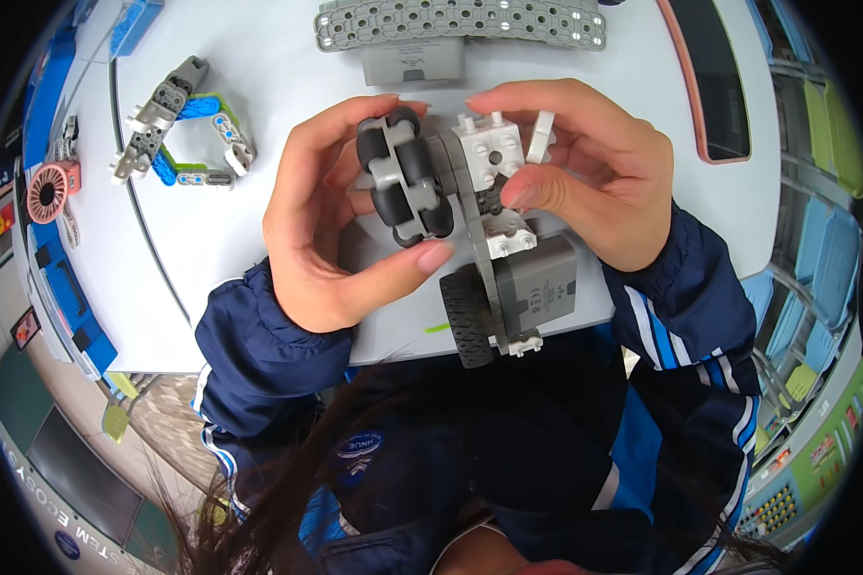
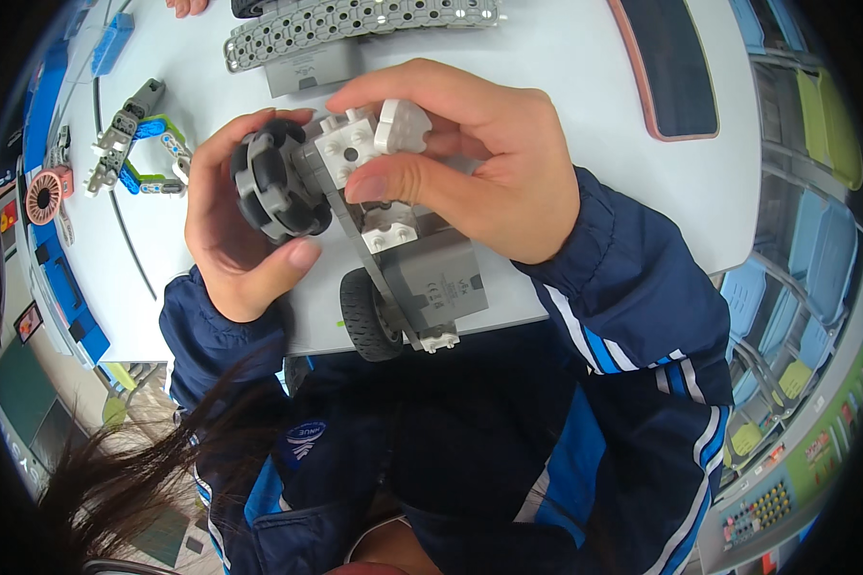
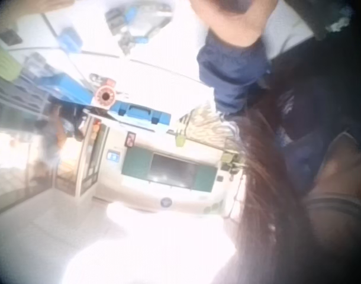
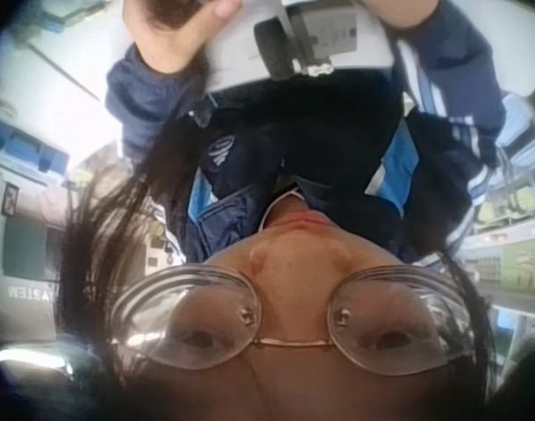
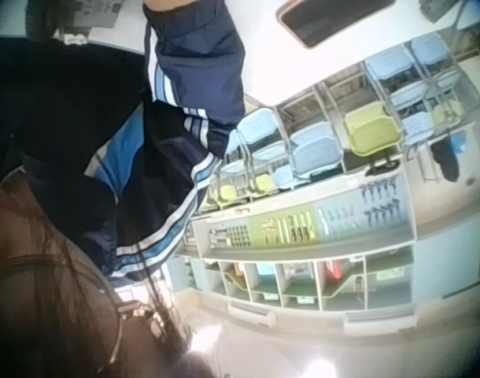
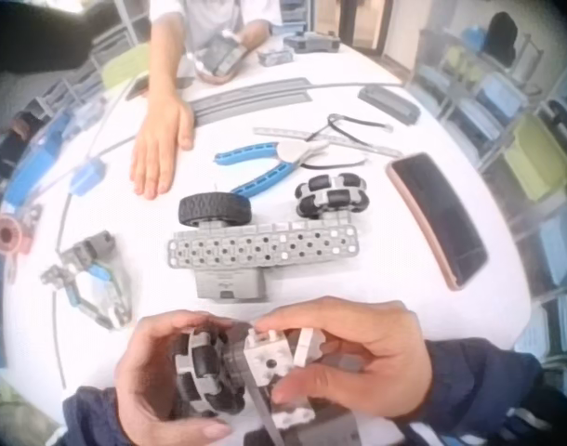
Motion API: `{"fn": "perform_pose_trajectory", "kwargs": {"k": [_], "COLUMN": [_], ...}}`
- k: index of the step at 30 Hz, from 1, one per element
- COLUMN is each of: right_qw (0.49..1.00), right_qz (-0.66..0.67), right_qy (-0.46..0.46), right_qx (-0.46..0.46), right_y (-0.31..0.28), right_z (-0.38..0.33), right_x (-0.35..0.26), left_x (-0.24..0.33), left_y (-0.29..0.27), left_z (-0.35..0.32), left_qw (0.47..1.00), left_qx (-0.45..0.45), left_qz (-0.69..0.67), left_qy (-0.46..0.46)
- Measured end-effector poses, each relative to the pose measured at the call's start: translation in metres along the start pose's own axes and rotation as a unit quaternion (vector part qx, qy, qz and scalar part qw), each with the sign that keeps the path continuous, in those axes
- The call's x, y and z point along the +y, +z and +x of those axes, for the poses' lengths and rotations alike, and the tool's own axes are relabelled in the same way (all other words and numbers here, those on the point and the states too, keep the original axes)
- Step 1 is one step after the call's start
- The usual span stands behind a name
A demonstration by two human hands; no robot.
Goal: The person assembles a small wheeled robot using VEX robotics parts. They attach wheels to a chassis, connect a motor, and use pliers to secure components. The person repeatedly adjusts and reattaches parts to ensure proper fit.
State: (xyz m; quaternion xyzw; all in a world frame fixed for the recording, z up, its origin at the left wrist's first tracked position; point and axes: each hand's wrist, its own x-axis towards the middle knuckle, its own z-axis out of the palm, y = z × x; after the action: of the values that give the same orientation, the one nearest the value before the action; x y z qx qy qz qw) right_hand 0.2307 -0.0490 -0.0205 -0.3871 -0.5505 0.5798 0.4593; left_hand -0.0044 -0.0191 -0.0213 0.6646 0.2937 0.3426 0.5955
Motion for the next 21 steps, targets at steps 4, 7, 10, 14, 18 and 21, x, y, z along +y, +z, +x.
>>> {"fn": "perform_pose_trajectory", "kwargs": {"k": [4, 7, 10, 14, 18, 21], "right_qw": [0.999, 0.998, 0.998, 0.997, 0.995, 0.994], "right_qz": [-0.018, -0.002, 0.007, 0.02, 0.046, 0.055], "right_qy": [-0.003, 0.033, 0.043, 0.041, 0.051, 0.027], "right_qx": [0.03, 0.046, 0.053, 0.061, 0.071, 0.094], "right_y": [-0.001, 0.001, 0.002, 0.001, 0.0, 0.0], "right_z": [-0.001, 0.0, 0.003, 0.002, 0.008, 0.012], "right_x": [0.002, 0.001, 0.004, 0.007, 0.01, 0.008], "left_x": [-0.005, -0.003, -0.005, 0.005, 0.008, 0.014], "left_y": [-0.011, -0.014, -0.017, -0.022, -0.027, -0.021], "left_z": [0.008, 0.007, 0.002, 0.0, -0.004, -0.004], "left_qw": [0.956, 0.938, 0.952, 0.966, 0.962, 0.948], "left_qx": [-0.032, -0.016, 0.001, -0.054, -0.011, 0.056], "left_qz": [0.229, 0.254, 0.226, 0.184, 0.14, 0.237], "left_qy": [0.18, 0.237, 0.205, 0.174, 0.236, 0.206]}}
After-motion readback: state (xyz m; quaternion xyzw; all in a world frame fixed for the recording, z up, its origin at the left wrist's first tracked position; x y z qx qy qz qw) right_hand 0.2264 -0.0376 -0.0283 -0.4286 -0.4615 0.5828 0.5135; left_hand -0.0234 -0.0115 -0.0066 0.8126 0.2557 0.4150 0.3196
